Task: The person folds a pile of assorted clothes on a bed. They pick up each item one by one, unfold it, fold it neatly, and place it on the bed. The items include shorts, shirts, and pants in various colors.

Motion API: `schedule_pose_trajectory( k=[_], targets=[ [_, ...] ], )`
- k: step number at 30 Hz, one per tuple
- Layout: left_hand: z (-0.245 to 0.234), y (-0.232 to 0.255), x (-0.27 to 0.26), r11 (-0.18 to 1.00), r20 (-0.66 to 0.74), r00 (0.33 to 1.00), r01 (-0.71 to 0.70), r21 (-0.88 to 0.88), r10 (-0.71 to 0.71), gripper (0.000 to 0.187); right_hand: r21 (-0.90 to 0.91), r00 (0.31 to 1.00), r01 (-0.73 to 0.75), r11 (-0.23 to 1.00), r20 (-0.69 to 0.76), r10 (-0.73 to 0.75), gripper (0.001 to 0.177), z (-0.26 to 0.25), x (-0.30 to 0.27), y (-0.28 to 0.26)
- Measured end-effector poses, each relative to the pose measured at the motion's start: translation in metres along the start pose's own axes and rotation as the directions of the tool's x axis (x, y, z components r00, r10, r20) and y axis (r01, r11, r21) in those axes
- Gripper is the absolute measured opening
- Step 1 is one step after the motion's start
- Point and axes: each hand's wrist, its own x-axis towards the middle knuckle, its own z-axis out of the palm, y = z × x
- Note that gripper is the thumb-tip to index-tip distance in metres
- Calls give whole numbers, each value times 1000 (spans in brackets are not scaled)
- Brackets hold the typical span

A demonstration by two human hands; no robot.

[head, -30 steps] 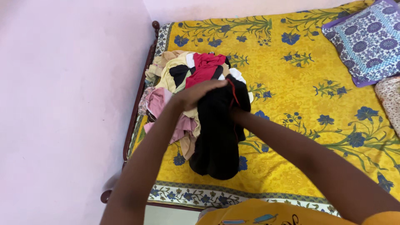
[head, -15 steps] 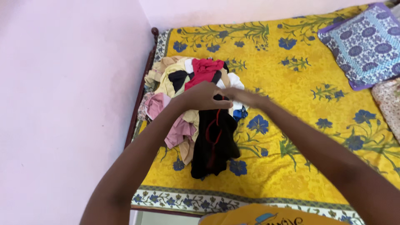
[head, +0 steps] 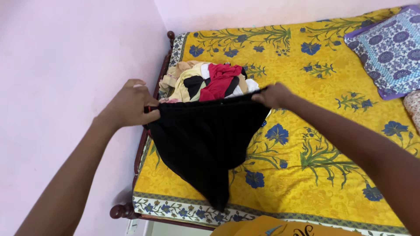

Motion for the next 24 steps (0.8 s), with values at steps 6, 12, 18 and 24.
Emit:
schedule_pose_trajectory(
  k=[6,12,18,24],
  targets=[
    [34,-23,-18,978,64,997,36,206,-51,29,88,969,-119,989,-206,135,81,-96,-17,17],
    [54,-85,-48,937,-60,971,240,253,-232,30,-94,978,-3,996,-206,-17,76,-144,-46,54],
    [45,-92,-47,841,8,877,463,-280,-480,29,185,940,80,980,-341,-13,51,-140,-63,72],
    [81,-86,-21,-57,16,688,-37,-998,-725,13,986,987,160,-49,-158,40,51,-131,-44,90]
  ],
)
